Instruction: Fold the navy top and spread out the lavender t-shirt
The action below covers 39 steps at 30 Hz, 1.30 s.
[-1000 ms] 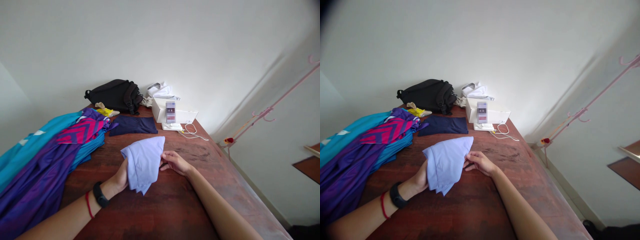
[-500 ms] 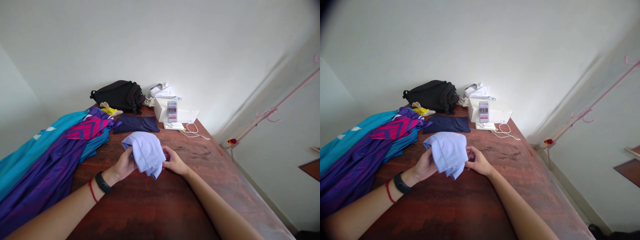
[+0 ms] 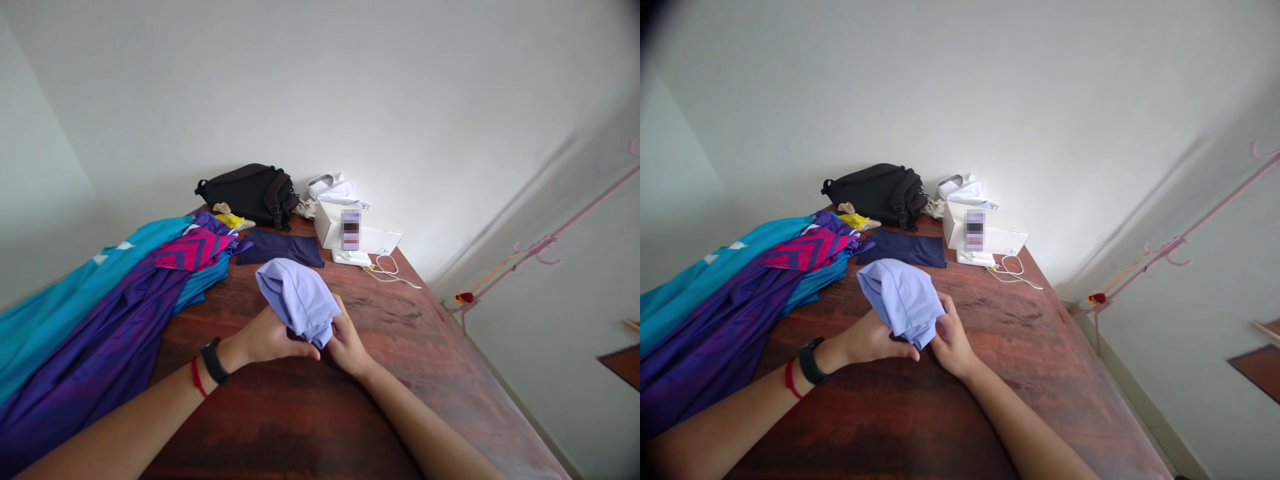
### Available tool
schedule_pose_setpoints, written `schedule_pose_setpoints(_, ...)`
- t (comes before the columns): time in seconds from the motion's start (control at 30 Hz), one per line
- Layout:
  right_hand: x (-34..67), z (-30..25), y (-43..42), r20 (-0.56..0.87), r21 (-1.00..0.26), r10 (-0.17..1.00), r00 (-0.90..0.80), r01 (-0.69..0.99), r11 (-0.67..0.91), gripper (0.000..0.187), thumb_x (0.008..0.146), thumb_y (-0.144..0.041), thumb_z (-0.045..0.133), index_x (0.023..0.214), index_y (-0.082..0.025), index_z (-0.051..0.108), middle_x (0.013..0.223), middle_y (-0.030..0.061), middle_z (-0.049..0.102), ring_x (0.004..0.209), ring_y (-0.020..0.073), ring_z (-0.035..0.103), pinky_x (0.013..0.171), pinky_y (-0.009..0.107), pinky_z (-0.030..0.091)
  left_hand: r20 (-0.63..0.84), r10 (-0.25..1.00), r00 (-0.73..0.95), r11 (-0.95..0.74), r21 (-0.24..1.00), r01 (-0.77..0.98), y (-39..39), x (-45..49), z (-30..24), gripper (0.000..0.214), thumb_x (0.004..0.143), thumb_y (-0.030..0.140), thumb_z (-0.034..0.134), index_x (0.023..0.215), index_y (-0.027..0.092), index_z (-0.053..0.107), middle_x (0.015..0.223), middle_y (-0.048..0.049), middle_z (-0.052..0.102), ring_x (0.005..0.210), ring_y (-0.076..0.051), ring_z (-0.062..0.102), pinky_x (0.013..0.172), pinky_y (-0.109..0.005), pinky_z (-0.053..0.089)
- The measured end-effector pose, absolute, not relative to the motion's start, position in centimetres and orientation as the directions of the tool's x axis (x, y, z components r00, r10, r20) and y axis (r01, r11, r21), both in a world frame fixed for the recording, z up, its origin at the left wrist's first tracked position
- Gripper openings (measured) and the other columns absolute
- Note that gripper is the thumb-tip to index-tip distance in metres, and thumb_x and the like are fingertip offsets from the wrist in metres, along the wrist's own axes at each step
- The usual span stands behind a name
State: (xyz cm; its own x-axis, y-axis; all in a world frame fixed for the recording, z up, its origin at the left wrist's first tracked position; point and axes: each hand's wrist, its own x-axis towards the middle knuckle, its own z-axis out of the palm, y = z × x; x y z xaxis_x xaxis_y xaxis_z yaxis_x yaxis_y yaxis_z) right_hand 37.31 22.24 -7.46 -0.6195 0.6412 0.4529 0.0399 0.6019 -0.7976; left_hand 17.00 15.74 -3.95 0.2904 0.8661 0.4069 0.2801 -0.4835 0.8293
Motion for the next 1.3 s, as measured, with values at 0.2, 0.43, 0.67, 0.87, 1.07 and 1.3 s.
schedule_pose_setpoints(0.2,37.5,-6.6,21.3,0.524,-0.764,0.646,-0.555,0.029,0.645,0.039,0.09,-0.032,0.065,0.129,-0.026,0.063,0.156,0.0093,0.036,0.144,0.0308,0.036,0.121,0.044,0.029,0.479,0.845,0.24,-0.533,0.711,0.459,16.0,17.5,-5.3,0.038,0.088,0.029,0.067,0.124,0.021,0.072,0.14,-0.0079,0.064,0.135,-0.03,0.052,0.123,-0.04,0.024)
schedule_pose_setpoints(0.43,37.6,-7.1,21.3,0.532,-0.745,0.648,-0.545,0.062,0.664,0.044,0.091,-0.034,0.065,0.134,-0.027,0.063,0.146,0.0115,0.051,0.14,0.0334,0.041,0.119,0.047,0.032,0.527,0.824,0.208,-0.547,0.644,0.535,16.0,17.3,-5.7,0.038,0.085,0.032,0.072,0.121,0.022,0.073,0.13,-0.0088,0.07,0.126,-0.032,0.06,0.115,-0.039,0.036)
schedule_pose_setpoints(0.67,37.7,-7.9,21.7,0.579,-0.721,0.637,-0.509,0.044,0.691,0.023,0.091,-0.037,0.059,0.106,-0.024,0.071,0.121,0.0107,0.069,0.112,0.0315,0.062,0.102,0.044,0.048,0.549,0.816,0.178,-0.522,0.57,0.635,15.9,17.3,-6.0,0.024,0.082,0.033,0.074,0.103,0.022,0.074,0.109,-0.0077,0.076,0.112,-0.032,0.067,0.104,-0.042,0.049)
schedule_pose_setpoints(0.87,37.4,-7.6,21.4,0.543,-0.774,0.663,-0.516,0.0,0.633,0.022,0.089,-0.035,0.064,0.107,-0.023,0.067,0.11,0.0083,0.071,0.101,0.0278,0.066,0.092,0.039,0.052,0.695,0.71,0.111,-0.56,0.464,0.686,16.0,17.4,-5.8,0.035,0.083,0.03,0.071,0.116,0.021,0.068,0.125,-0.0116,0.07,0.121,-0.032,0.062,0.107,-0.047,0.047)
schedule_pose_setpoints(1.07,36.9,-8.0,21.3,0.428,-0.903,0.785,-0.448,-0.187,0.386,0.029,0.093,-0.034,0.063,0.119,-0.026,0.053,0.1,0.0031,0.068,0.087,0.0187,0.064,0.08,0.03,0.052,0.756,0.632,0.169,-0.618,0.361,0.698,15.9,17.6,-5.0,0.048,0.085,0.027,0.07,0.132,0.021,0.061,0.137,-0.0135,0.062,0.131,-0.034,0.053,0.114,-0.05,0.039)
schedule_pose_setpoints(1.3,37.2,-7.7,21.7,0.444,-0.885,0.796,-0.413,-0.064,0.46,0.019,0.091,-0.036,0.061,0.086,-0.018,0.066,0.086,0.0024,0.067,0.079,0.0182,0.058,0.075,0.028,0.049,0.771,0.619,0.15,-0.679,0.429,0.596,15.3,17.7,-4.8,0.034,0.086,0.021,0.064,0.12,0.021,0.065,0.129,-0.0114,0.066,0.124,-0.032,0.058,0.11,-0.047,0.043)
